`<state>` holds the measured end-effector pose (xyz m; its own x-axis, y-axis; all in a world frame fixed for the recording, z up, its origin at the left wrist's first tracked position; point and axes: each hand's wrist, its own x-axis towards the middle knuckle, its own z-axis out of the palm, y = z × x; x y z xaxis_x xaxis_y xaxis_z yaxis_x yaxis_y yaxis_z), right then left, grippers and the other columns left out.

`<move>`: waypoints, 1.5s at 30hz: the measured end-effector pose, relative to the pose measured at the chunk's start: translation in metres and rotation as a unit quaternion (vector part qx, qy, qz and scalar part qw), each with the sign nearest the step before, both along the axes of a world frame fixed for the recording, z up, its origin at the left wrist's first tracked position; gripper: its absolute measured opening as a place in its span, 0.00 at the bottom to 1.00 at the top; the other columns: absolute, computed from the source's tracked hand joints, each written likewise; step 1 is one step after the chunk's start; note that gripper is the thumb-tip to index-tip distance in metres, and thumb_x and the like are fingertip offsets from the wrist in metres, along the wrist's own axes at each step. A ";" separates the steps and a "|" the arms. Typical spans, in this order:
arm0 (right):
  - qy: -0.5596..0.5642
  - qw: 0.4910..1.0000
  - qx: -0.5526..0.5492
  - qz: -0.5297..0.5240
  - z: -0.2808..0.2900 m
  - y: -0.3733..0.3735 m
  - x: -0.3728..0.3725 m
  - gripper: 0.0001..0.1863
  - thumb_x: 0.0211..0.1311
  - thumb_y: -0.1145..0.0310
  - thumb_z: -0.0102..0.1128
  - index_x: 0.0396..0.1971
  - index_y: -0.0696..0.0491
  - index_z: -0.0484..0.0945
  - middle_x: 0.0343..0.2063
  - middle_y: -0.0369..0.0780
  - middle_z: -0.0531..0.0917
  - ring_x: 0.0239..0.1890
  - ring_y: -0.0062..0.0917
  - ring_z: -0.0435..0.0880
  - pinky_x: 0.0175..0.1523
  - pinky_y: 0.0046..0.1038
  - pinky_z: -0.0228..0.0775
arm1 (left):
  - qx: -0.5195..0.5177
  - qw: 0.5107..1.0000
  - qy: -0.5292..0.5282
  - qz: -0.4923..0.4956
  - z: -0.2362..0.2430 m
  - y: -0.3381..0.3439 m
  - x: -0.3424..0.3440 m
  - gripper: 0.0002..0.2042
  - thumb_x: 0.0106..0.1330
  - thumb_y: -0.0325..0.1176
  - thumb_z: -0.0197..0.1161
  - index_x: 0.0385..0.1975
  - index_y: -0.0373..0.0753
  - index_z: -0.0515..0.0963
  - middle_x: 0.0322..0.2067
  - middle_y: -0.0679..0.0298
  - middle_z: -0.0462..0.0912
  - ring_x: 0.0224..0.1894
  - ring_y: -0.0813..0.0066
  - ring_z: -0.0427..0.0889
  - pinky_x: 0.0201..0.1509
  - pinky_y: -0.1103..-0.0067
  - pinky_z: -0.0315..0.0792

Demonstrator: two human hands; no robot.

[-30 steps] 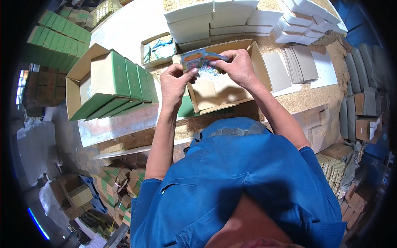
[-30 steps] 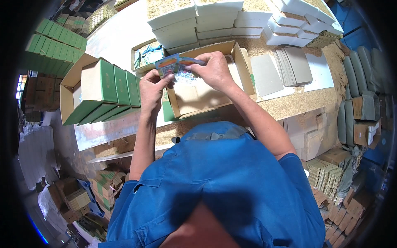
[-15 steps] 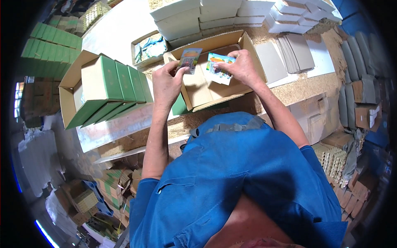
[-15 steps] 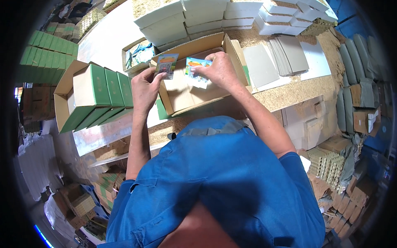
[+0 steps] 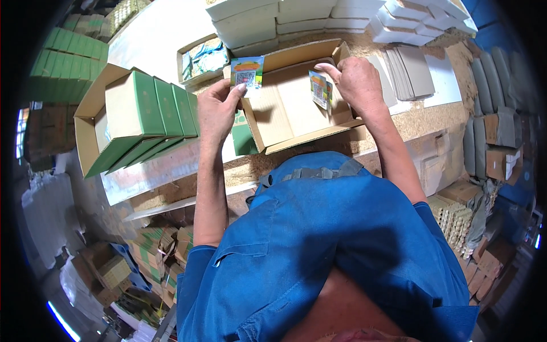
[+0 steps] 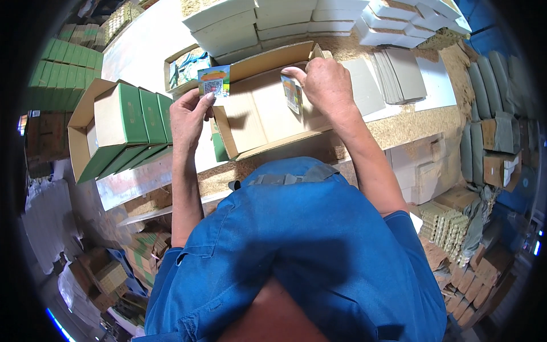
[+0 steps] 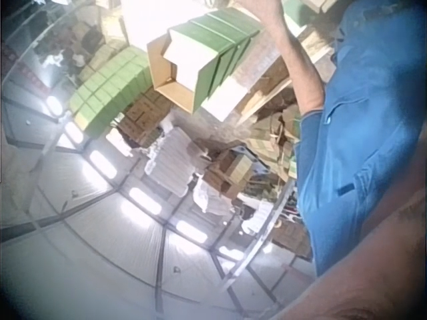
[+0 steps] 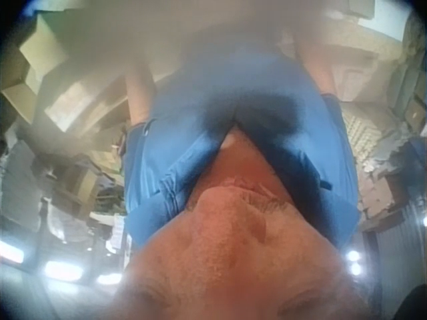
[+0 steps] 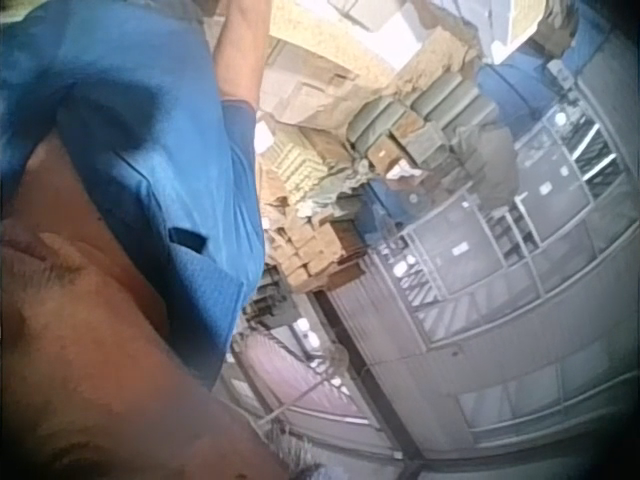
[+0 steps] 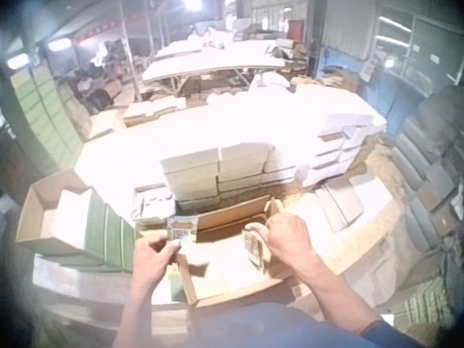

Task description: The person assembles cardboard boxes and fills them with tray-packed materials by hand.

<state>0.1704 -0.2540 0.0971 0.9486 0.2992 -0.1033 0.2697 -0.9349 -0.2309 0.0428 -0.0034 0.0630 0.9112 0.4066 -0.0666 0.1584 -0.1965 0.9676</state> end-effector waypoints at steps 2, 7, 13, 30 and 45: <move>-0.017 0.997 0.045 0.059 -0.003 -0.004 0.008 0.25 0.56 0.48 0.69 0.22 0.59 0.85 0.17 0.46 0.83 0.26 0.39 0.86 0.39 0.36 0.80 | -0.060 0.998 -0.011 0.014 -0.004 -0.001 -0.002 0.09 0.66 0.29 0.67 0.41 0.32 0.83 0.25 0.68 0.82 0.23 0.86 0.74 0.27 0.86 0.67; 0.066 0.990 0.097 0.079 -0.009 -0.004 0.007 0.22 0.59 0.52 0.68 0.40 0.58 0.86 0.35 0.48 0.87 0.38 0.36 0.88 0.50 0.35 0.79 | -0.069 0.997 -0.022 -0.003 -0.003 -0.002 -0.001 0.09 0.66 0.30 0.67 0.42 0.32 0.83 0.25 0.68 0.82 0.24 0.86 0.74 0.28 0.86 0.68; 0.177 0.968 0.146 0.106 -0.045 0.001 -0.004 0.19 0.55 0.81 0.63 0.49 0.58 0.83 0.41 0.47 0.87 0.44 0.33 0.87 0.57 0.32 0.77 | -0.059 0.998 -0.024 0.004 -0.004 -0.005 0.001 0.08 0.66 0.29 0.65 0.41 0.32 0.84 0.24 0.69 0.82 0.22 0.87 0.74 0.26 0.86 0.68; 0.065 0.796 0.577 0.172 -0.001 0.067 -0.037 0.14 0.54 0.87 0.58 0.38 0.58 0.85 0.42 0.39 0.87 0.42 0.20 0.85 0.49 0.23 0.79 | -0.175 0.978 -0.023 -0.110 0.008 -0.021 -0.004 0.08 0.64 0.28 0.68 0.39 0.30 0.85 0.29 0.65 0.86 0.32 0.82 0.81 0.38 0.82 0.75; 0.145 0.838 0.526 0.020 -0.021 0.004 -0.037 0.10 0.63 0.83 0.58 0.41 0.62 0.85 0.37 0.43 0.86 0.38 0.25 0.87 0.47 0.24 0.80 | 0.124 0.938 0.176 0.272 -0.202 0.239 0.138 0.19 0.53 0.33 0.68 0.44 0.32 0.84 0.42 0.45 0.86 0.45 0.53 0.86 0.50 0.67 0.78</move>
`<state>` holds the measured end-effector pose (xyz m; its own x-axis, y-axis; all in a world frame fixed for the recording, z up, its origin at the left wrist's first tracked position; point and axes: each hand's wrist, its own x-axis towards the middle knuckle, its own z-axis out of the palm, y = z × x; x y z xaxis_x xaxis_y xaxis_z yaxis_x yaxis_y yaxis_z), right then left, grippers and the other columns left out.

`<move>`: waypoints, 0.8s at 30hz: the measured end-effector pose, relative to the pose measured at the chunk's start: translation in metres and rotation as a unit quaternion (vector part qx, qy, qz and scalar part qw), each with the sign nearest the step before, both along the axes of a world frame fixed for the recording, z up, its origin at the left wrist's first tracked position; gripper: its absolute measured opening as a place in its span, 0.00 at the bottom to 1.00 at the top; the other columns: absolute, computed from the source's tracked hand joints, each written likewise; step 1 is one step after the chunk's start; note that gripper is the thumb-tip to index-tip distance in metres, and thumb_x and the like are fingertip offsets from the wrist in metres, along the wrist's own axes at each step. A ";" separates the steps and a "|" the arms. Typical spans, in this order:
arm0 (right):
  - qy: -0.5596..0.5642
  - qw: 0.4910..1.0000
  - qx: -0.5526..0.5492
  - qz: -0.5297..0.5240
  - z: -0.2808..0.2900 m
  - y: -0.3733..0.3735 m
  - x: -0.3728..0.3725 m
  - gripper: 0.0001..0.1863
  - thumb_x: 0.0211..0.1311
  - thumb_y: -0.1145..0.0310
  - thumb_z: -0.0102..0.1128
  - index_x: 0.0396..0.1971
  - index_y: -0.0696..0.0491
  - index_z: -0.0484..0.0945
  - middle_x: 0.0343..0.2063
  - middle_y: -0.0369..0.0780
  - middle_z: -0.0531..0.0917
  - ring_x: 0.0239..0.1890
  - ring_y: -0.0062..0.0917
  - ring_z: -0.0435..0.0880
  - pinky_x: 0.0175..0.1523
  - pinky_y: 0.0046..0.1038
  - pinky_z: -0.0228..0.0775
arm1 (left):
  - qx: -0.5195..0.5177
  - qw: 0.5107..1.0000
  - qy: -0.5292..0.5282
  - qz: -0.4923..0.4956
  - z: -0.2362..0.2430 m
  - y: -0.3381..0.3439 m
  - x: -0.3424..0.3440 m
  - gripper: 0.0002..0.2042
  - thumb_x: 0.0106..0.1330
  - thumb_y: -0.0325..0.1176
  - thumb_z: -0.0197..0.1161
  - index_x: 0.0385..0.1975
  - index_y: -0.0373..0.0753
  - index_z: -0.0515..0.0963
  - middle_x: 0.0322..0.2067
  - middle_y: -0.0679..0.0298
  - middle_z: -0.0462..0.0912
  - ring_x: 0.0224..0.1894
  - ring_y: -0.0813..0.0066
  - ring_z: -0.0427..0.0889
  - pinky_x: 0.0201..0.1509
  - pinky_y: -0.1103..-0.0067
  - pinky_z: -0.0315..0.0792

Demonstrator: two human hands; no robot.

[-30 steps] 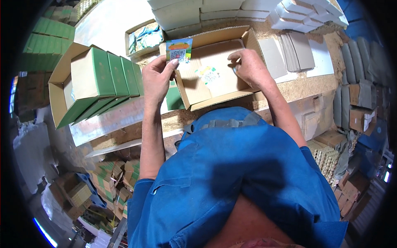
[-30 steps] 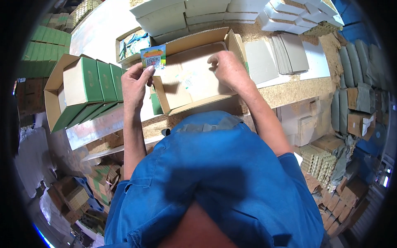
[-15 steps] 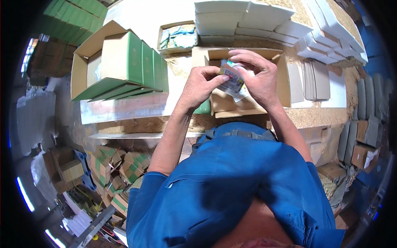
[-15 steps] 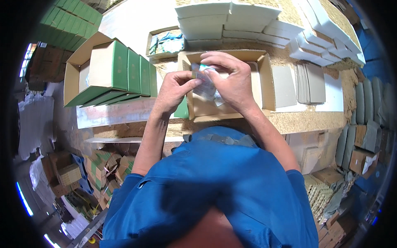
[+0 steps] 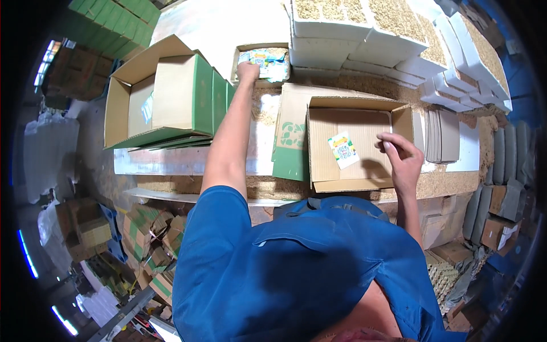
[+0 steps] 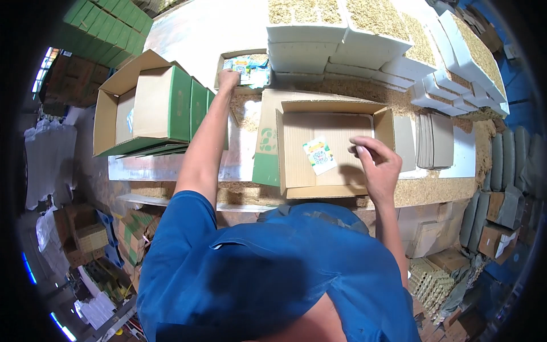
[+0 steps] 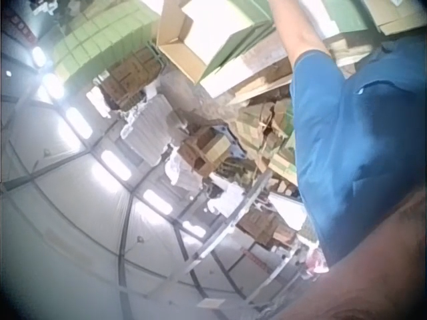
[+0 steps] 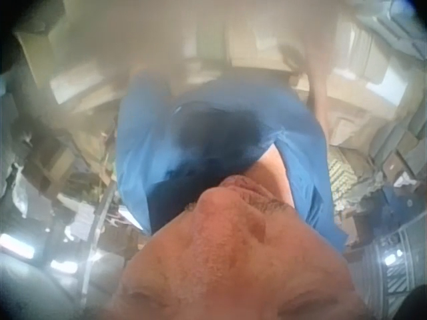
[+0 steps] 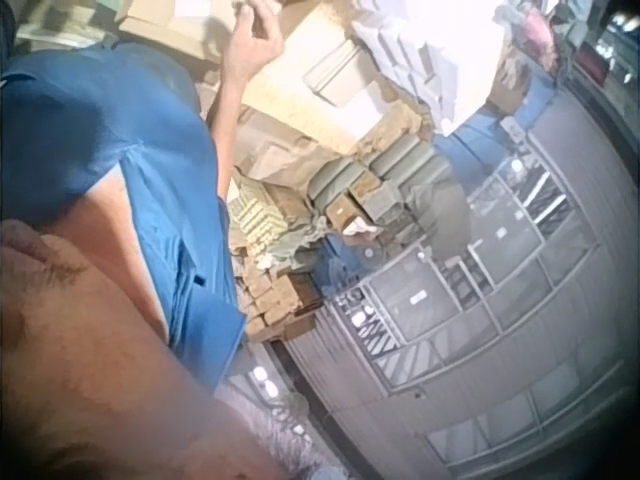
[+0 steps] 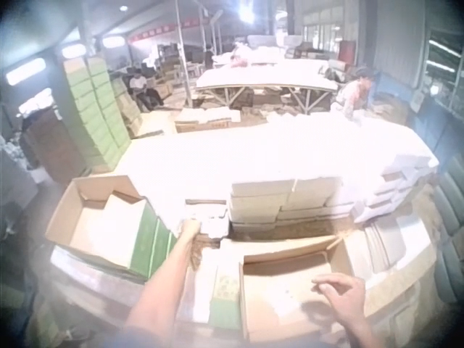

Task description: The person assembles cardboard boxes and fills them with tray-packed materials by hand.

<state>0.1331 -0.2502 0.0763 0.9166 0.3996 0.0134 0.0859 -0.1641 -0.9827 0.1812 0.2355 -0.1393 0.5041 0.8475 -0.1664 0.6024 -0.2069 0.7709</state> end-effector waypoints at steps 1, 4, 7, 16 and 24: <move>0.005 1.000 0.001 -0.018 -0.002 -0.010 -0.002 0.10 0.63 0.83 0.57 0.41 0.62 0.84 0.37 0.43 0.86 0.38 0.25 0.87 0.47 0.25 0.80 | -0.004 1.000 0.001 -0.008 0.003 -0.006 0.006 0.19 0.53 0.33 0.68 0.44 0.32 0.84 0.42 0.45 0.86 0.45 0.53 0.86 0.50 0.67 0.78; -0.008 0.997 -0.014 -0.075 -0.002 -0.038 -0.002 0.11 0.64 0.83 0.57 0.42 0.61 0.85 0.38 0.43 0.87 0.39 0.25 0.87 0.48 0.25 0.80 | 0.129 0.983 0.094 -0.086 0.022 -0.022 0.007 0.21 0.53 0.30 0.62 0.50 0.34 0.80 0.46 0.44 0.83 0.52 0.47 0.81 0.56 0.63 0.74; -0.063 0.991 -0.041 -0.110 0.003 -0.059 0.011 0.11 0.64 0.82 0.57 0.43 0.59 0.85 0.41 0.43 0.87 0.41 0.24 0.86 0.49 0.25 0.80 | 0.216 0.971 0.054 -0.091 0.022 -0.026 -0.013 0.25 0.54 0.29 0.61 0.56 0.33 0.76 0.50 0.45 0.79 0.55 0.46 0.77 0.59 0.63 0.72; 0.137 0.986 0.034 -0.084 -0.084 -0.107 0.069 0.20 0.71 0.64 0.57 0.58 0.56 0.77 0.45 0.38 0.84 0.44 0.18 0.82 0.49 0.20 0.74 | -0.176 0.951 -0.178 -0.179 0.075 -0.195 -0.124 0.27 0.72 0.39 0.56 0.70 0.41 0.64 0.68 0.54 0.66 0.66 0.66 0.70 0.66 0.72 0.67; 0.335 0.931 0.144 0.037 -0.133 -0.083 0.060 0.28 0.71 0.57 0.57 0.63 0.59 0.68 0.52 0.41 0.80 0.52 0.24 0.80 0.59 0.25 0.72 | -0.278 0.908 -0.214 -0.231 0.106 -0.280 -0.174 0.41 0.70 0.60 0.53 0.76 0.46 0.48 0.74 0.56 0.54 0.74 0.64 0.54 0.75 0.70 0.51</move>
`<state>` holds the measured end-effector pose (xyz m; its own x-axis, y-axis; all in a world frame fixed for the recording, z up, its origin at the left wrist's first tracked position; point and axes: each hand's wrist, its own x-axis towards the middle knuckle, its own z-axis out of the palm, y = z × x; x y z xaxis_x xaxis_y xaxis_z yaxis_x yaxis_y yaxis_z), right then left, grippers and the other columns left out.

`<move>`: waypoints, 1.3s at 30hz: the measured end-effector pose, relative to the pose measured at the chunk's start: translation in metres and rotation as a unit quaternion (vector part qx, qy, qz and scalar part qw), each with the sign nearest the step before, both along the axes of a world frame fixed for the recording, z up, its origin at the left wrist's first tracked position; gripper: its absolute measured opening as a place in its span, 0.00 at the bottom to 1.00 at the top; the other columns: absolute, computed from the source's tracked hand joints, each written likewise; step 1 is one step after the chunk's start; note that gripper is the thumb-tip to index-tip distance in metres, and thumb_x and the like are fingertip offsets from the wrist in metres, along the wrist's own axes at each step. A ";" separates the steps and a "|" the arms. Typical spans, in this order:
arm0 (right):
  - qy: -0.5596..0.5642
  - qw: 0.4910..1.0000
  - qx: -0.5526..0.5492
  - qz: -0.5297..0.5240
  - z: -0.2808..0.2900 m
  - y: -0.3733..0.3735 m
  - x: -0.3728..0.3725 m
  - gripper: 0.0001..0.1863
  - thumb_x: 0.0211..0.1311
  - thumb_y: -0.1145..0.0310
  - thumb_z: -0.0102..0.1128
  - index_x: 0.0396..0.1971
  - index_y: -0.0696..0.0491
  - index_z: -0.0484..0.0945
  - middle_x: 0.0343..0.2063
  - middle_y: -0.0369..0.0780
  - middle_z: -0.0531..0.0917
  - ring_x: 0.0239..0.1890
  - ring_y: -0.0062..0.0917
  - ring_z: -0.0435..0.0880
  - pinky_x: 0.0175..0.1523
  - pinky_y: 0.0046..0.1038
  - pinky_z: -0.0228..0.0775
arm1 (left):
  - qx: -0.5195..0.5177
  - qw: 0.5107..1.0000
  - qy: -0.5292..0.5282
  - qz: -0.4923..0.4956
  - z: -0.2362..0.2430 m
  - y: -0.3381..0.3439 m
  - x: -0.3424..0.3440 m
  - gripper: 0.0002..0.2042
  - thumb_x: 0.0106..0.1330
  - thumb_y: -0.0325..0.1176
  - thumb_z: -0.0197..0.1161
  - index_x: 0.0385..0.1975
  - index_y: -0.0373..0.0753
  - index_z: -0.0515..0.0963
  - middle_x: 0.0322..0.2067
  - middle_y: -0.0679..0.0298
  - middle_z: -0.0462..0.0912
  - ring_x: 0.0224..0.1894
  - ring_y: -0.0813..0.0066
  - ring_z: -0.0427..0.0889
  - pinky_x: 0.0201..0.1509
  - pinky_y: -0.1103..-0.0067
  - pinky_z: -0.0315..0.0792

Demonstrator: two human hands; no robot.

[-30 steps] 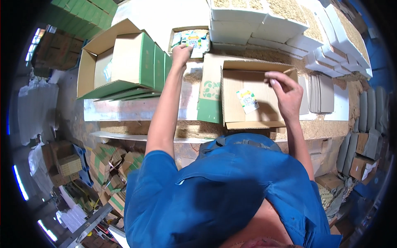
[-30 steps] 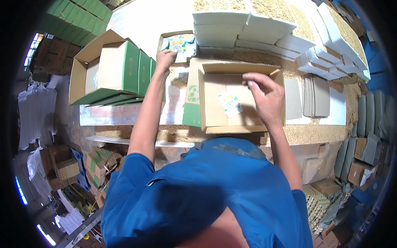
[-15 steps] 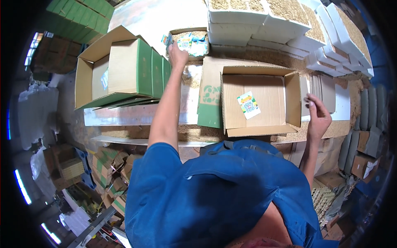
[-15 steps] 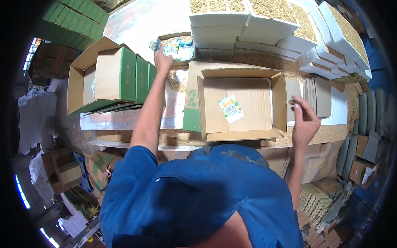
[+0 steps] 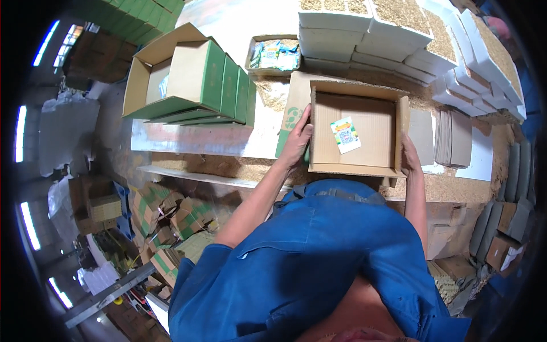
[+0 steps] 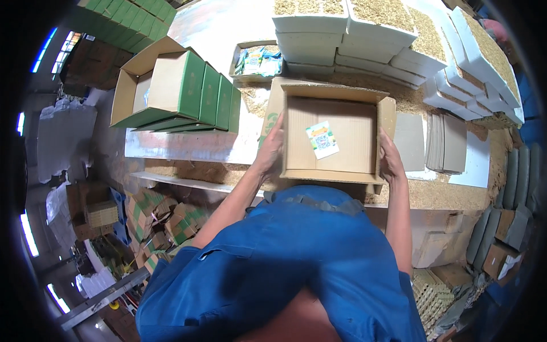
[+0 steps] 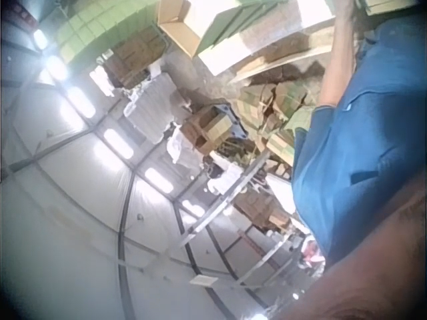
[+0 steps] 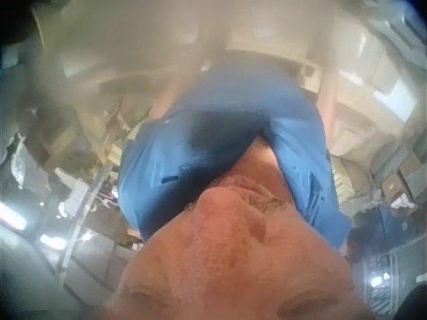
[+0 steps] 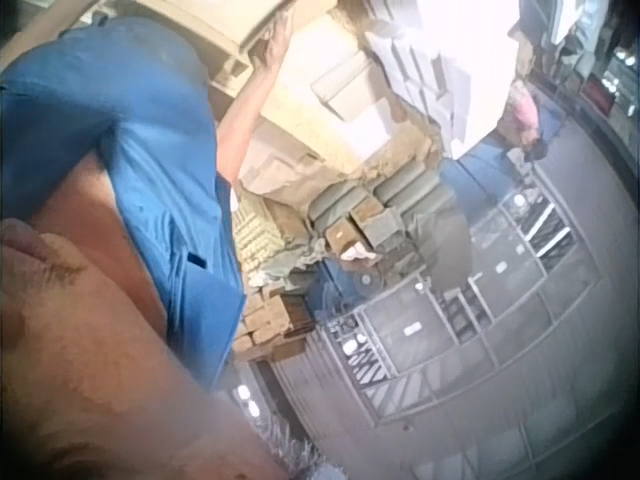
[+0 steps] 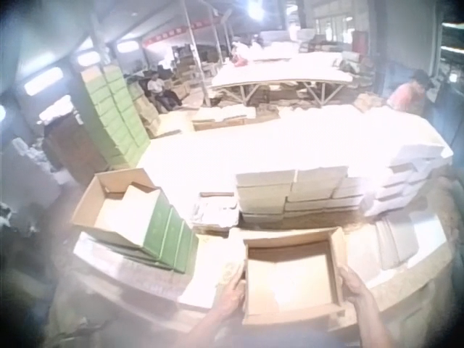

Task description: The person assembles cardboard boxes and fills them with tray-packed materials by hand.

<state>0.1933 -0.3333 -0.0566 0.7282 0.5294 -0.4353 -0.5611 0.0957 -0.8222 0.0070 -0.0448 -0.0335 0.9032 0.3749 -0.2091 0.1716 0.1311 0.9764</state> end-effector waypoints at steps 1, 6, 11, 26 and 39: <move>-0.060 0.996 -0.049 0.037 0.016 0.015 -0.002 0.29 0.69 0.59 0.60 0.63 0.59 0.68 0.53 0.41 0.80 0.52 0.25 0.80 0.59 0.26 0.72 | 0.023 1.000 -0.019 0.007 -0.006 0.001 0.003 0.46 0.65 0.62 0.60 0.76 0.45 0.47 0.73 0.53 0.56 0.74 0.63 0.55 0.74 0.69 0.53; -0.221 0.956 -0.179 0.072 0.004 0.037 0.000 0.34 0.57 0.62 0.71 0.61 0.60 0.69 0.49 0.46 0.82 0.50 0.27 0.81 0.58 0.29 0.73 | 0.221 0.969 0.106 0.023 -0.004 -0.015 0.024 0.50 0.59 0.46 0.72 0.75 0.41 0.46 0.61 0.46 0.73 0.63 0.58 0.74 0.68 0.71 0.65; -0.217 0.955 -0.180 0.086 0.008 0.026 -0.010 0.43 0.58 0.57 0.71 0.68 0.59 0.60 0.55 0.48 0.78 0.57 0.32 0.78 0.63 0.31 0.69 | 0.214 0.975 0.051 0.037 -0.020 -0.017 0.016 0.48 0.60 0.44 0.71 0.75 0.37 0.47 0.60 0.46 0.74 0.62 0.59 0.74 0.68 0.71 0.65; -0.032 0.986 -0.161 -0.041 0.033 0.048 -0.076 0.37 0.63 0.57 0.62 0.65 0.62 0.62 0.58 0.49 0.74 0.59 0.34 0.75 0.62 0.32 0.69 | 0.056 0.998 -0.027 0.031 -0.024 0.036 -0.014 0.37 0.62 0.39 0.71 0.70 0.39 0.62 0.58 0.54 0.77 0.54 0.72 0.78 0.61 0.76 0.71; -0.164 0.969 0.138 0.122 0.138 0.227 0.004 0.27 0.71 0.54 0.54 0.57 0.61 0.71 0.50 0.48 0.81 0.49 0.33 0.83 0.55 0.33 0.77 | 0.473 0.740 -0.123 0.463 0.200 0.325 -0.180 0.24 0.72 0.48 0.57 0.58 0.34 0.76 0.56 0.54 0.80 0.57 0.61 0.79 0.62 0.71 0.69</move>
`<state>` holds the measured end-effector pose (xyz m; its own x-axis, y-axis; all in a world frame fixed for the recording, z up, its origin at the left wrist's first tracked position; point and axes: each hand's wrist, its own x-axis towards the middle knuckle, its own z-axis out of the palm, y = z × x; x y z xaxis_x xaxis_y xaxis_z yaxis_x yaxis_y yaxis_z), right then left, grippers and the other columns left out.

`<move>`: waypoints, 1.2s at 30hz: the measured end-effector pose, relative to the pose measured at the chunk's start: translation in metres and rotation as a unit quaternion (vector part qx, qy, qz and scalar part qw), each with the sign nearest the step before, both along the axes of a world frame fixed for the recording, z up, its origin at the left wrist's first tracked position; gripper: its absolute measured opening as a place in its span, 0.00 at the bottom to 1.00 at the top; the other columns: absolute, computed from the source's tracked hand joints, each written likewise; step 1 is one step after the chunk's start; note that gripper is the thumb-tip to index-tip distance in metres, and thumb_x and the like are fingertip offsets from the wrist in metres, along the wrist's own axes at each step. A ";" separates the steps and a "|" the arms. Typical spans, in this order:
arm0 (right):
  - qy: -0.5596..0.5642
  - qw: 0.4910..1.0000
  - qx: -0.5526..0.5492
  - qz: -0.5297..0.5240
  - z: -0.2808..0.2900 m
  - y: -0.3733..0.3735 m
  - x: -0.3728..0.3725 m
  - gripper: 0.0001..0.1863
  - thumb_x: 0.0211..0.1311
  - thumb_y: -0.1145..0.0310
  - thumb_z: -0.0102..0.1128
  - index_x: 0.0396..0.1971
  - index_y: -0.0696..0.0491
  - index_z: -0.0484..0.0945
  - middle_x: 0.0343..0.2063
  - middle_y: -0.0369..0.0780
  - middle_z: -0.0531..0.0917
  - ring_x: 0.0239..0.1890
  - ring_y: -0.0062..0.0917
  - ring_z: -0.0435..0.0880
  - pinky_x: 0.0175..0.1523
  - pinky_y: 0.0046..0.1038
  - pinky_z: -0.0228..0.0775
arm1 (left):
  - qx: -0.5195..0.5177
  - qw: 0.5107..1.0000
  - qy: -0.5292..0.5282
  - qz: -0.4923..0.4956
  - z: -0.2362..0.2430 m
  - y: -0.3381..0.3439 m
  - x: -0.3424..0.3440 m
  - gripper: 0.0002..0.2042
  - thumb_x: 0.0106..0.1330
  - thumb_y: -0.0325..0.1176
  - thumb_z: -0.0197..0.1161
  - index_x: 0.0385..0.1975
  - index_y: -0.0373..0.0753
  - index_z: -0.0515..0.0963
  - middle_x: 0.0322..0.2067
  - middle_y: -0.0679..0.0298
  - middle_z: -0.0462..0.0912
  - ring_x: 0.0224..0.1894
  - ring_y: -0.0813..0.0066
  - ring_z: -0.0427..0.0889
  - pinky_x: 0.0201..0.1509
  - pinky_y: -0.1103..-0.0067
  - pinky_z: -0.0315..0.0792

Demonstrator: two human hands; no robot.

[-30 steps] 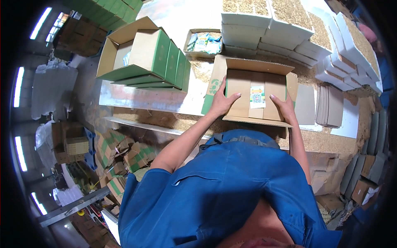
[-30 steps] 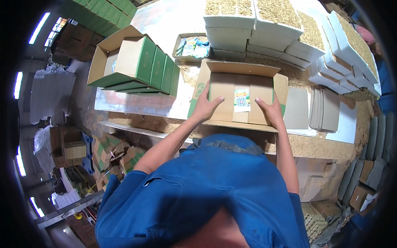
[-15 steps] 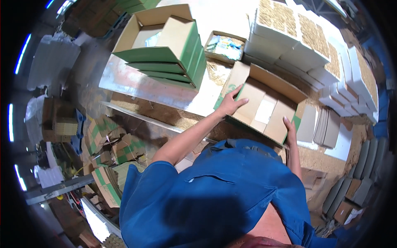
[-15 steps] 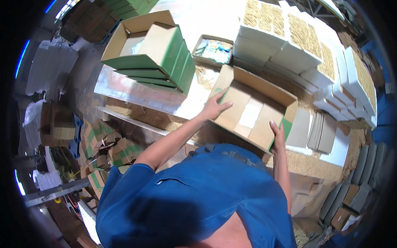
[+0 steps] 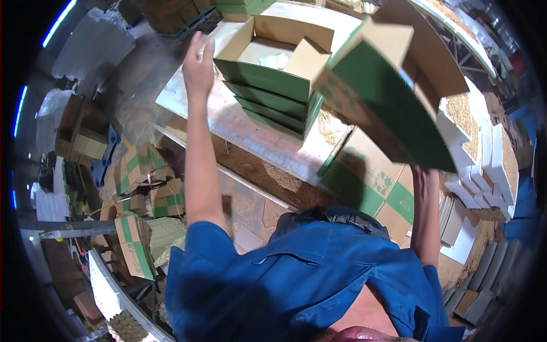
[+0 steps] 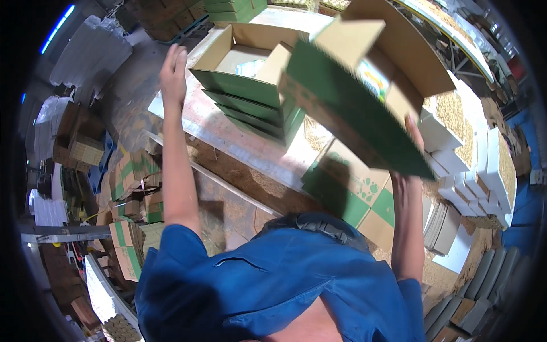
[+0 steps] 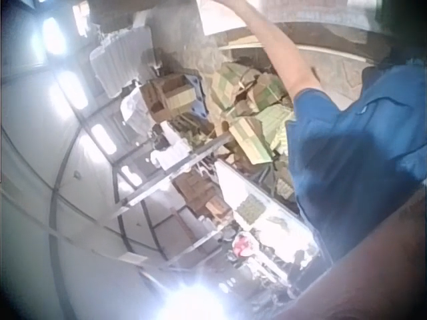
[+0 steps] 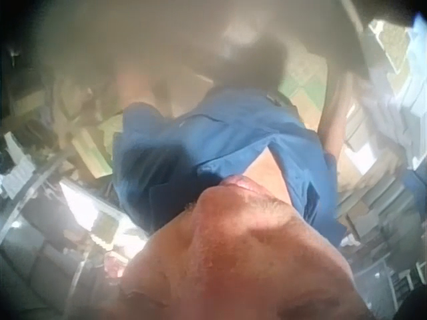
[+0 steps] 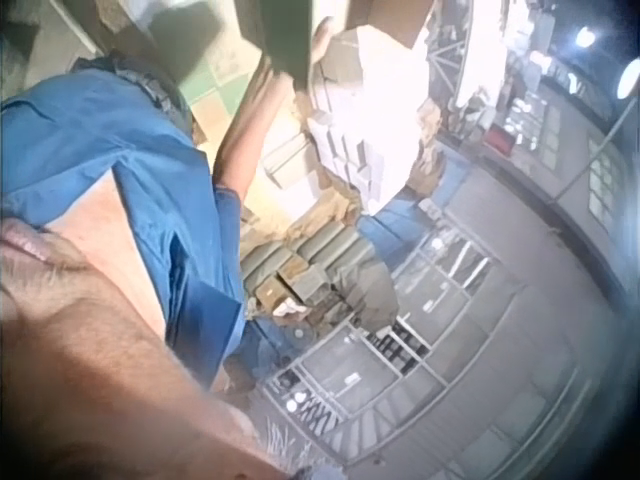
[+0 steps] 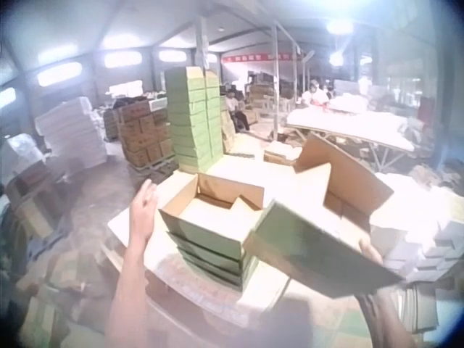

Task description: The person assembles cardboard boxes and fills them with tray-packed materials by hand.

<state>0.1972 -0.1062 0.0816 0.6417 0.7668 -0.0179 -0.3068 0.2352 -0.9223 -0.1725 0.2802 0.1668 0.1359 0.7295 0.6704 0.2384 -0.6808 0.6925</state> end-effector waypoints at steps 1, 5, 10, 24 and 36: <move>-0.011 0.999 0.025 0.029 0.004 0.035 0.005 0.26 0.71 0.54 0.54 0.56 0.61 0.72 0.48 0.48 0.82 0.47 0.33 0.84 0.53 0.33 0.77 | -0.186 0.979 0.013 -0.081 -0.013 0.041 -0.020 0.28 0.72 0.54 0.53 0.56 0.34 0.78 0.56 0.55 0.81 0.56 0.63 0.79 0.62 0.71 0.69; 0.028 0.997 0.061 0.038 0.065 0.117 -0.047 0.25 0.68 0.53 0.57 0.53 0.60 0.74 0.41 0.45 0.84 0.41 0.30 0.84 0.48 0.31 0.78 | -0.404 0.861 0.120 -0.284 -0.035 0.049 -0.005 0.40 0.70 0.69 0.39 0.49 0.35 0.83 0.49 0.58 0.85 0.54 0.65 0.79 0.67 0.72 0.63; -0.034 0.999 0.017 -0.032 0.063 0.207 -0.086 0.31 0.61 0.59 0.68 0.60 0.57 0.68 0.49 0.43 0.81 0.48 0.27 0.82 0.56 0.31 0.71 | -0.395 0.885 0.109 -0.222 -0.036 0.049 0.004 0.35 0.70 0.67 0.44 0.51 0.39 0.81 0.46 0.64 0.83 0.50 0.69 0.77 0.60 0.71 0.68; -0.430 0.801 -0.383 0.163 0.089 0.246 -0.074 0.42 0.64 0.32 0.46 0.21 0.62 0.82 0.21 0.49 0.85 0.29 0.38 0.88 0.45 0.36 0.79 | -0.498 0.762 -0.150 -0.385 -0.066 0.079 -0.002 0.21 0.73 0.46 0.49 0.53 0.34 0.75 0.50 0.56 0.81 0.52 0.61 0.78 0.60 0.64 0.68; -0.176 0.937 -0.290 0.083 -0.056 0.046 -0.026 0.27 0.65 0.52 0.62 0.58 0.53 0.78 0.39 0.47 0.87 0.39 0.27 0.87 0.45 0.29 0.80 | -0.492 0.802 -0.188 -0.281 -0.067 0.082 -0.010 0.24 0.70 0.52 0.50 0.57 0.40 0.74 0.54 0.60 0.79 0.54 0.61 0.76 0.61 0.66 0.69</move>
